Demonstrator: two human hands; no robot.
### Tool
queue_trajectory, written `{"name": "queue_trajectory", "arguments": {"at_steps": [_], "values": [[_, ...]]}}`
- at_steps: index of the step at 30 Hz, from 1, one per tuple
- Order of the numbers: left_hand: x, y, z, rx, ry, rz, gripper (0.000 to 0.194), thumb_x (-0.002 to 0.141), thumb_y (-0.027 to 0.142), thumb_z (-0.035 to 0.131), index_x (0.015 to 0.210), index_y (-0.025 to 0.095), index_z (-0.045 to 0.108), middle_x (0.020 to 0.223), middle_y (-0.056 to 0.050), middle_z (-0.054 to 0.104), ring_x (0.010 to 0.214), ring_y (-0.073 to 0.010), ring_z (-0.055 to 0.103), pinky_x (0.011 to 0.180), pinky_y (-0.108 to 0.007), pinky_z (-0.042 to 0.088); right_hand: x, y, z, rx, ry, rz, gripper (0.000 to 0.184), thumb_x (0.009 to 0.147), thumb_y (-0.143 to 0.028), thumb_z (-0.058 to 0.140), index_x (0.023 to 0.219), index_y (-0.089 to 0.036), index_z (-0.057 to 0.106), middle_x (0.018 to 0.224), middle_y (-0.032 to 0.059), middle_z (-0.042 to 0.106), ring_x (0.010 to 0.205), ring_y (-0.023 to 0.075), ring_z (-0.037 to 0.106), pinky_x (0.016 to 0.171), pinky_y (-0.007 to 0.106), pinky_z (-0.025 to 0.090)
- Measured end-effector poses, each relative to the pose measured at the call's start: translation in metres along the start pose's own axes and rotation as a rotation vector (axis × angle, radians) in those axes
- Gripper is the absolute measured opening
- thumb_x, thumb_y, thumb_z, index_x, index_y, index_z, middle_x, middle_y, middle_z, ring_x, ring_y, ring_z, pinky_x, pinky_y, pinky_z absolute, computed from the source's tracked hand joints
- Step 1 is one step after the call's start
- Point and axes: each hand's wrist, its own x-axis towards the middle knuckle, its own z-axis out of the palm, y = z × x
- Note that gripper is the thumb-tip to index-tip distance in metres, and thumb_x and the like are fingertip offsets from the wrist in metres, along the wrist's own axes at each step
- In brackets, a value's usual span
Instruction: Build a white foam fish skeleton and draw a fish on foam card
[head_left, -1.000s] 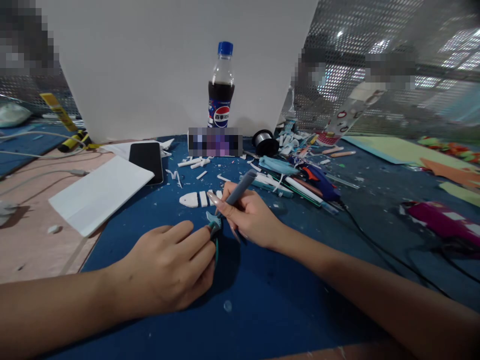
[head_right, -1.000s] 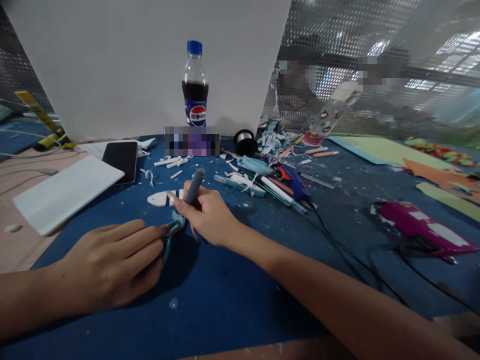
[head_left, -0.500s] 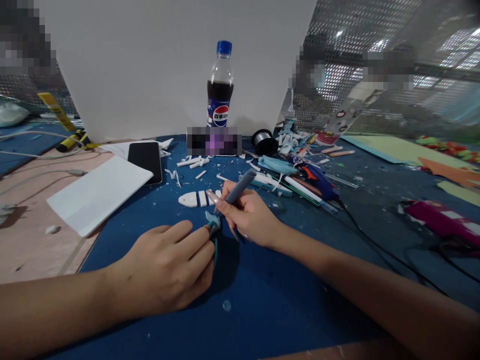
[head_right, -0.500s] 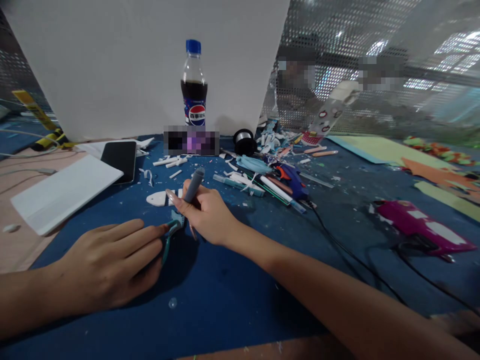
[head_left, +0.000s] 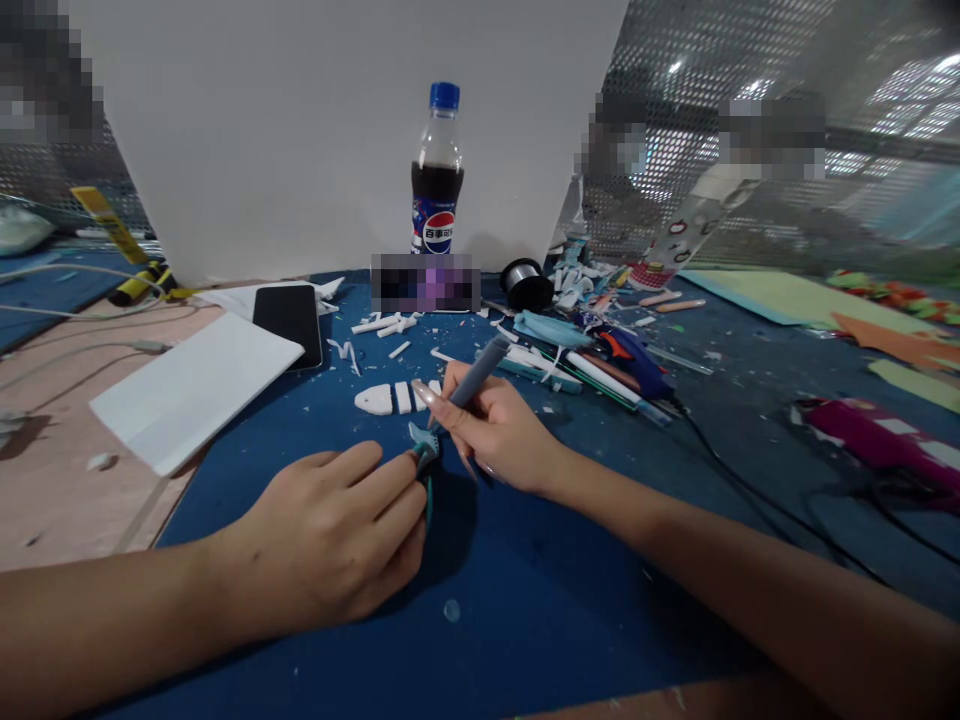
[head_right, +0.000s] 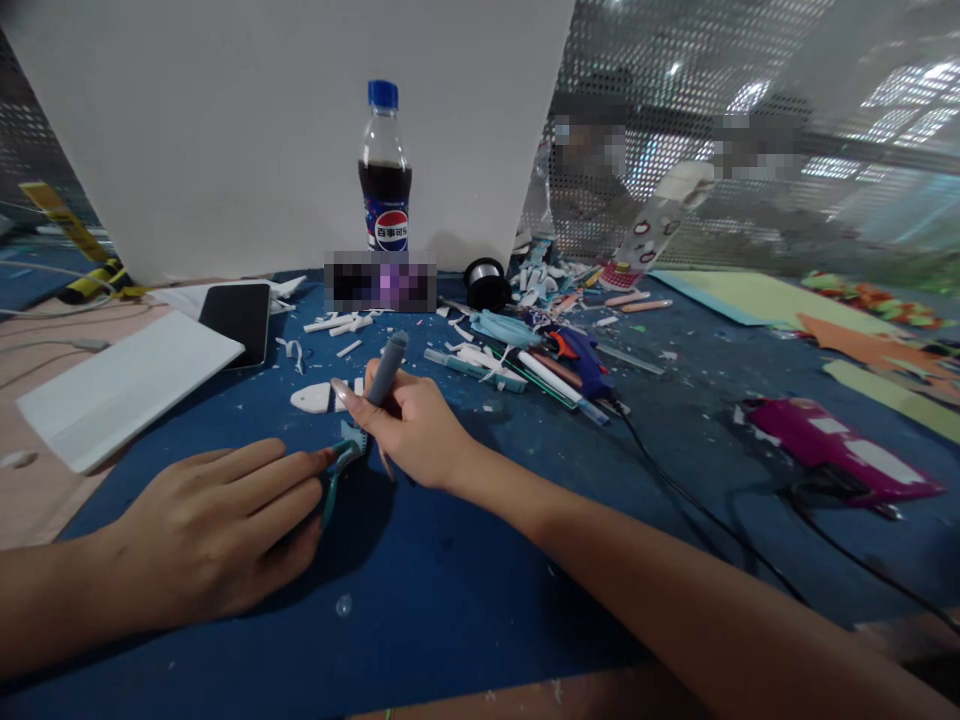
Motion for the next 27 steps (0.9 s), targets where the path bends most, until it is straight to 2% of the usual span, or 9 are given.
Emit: {"name": "queue_trajectory", "arguments": {"at_steps": [7, 20, 27], "values": [[-0.0010, -0.0004, -0.0005, -0.007, -0.005, 0.004, 0.022, 0.085, 0.016, 0.047, 0.069, 0.014, 0.062, 0.075, -0.009, 0.068, 0.057, -0.0197, 0.061, 0.040, -0.030, 0.049, -0.0006, 0.0015, -0.0012, -0.033, -0.007, -0.029, 0.034, 0.088, -0.038, 0.053, 0.065, -0.021, 0.036, 0.050, -0.0077, 0.036, 0.043, 0.0074, 0.037, 0.043, 0.022, 0.031], [0.0009, -0.0011, 0.0004, -0.021, -0.012, 0.005, 0.023, 0.085, 0.016, 0.047, 0.069, 0.013, 0.063, 0.074, -0.010, 0.069, 0.055, -0.0221, 0.061, 0.038, -0.032, 0.050, -0.0006, 0.0007, -0.0009, -0.071, -0.054, -0.065, 0.031, 0.091, -0.033, 0.050, 0.065, -0.020, 0.039, 0.048, -0.0084, 0.040, 0.037, 0.0063, 0.041, 0.042, 0.022, 0.033], [0.0007, -0.0006, -0.0001, -0.014, -0.003, 0.004, 0.023, 0.086, 0.016, 0.047, 0.068, 0.013, 0.062, 0.071, -0.009, 0.067, 0.056, -0.0209, 0.061, 0.039, -0.031, 0.050, -0.0013, 0.0018, -0.0015, -0.083, -0.016, -0.127, 0.030, 0.090, -0.031, 0.051, 0.065, -0.020, 0.039, 0.048, -0.0084, 0.038, 0.041, 0.0068, 0.040, 0.046, 0.022, 0.034]]}}
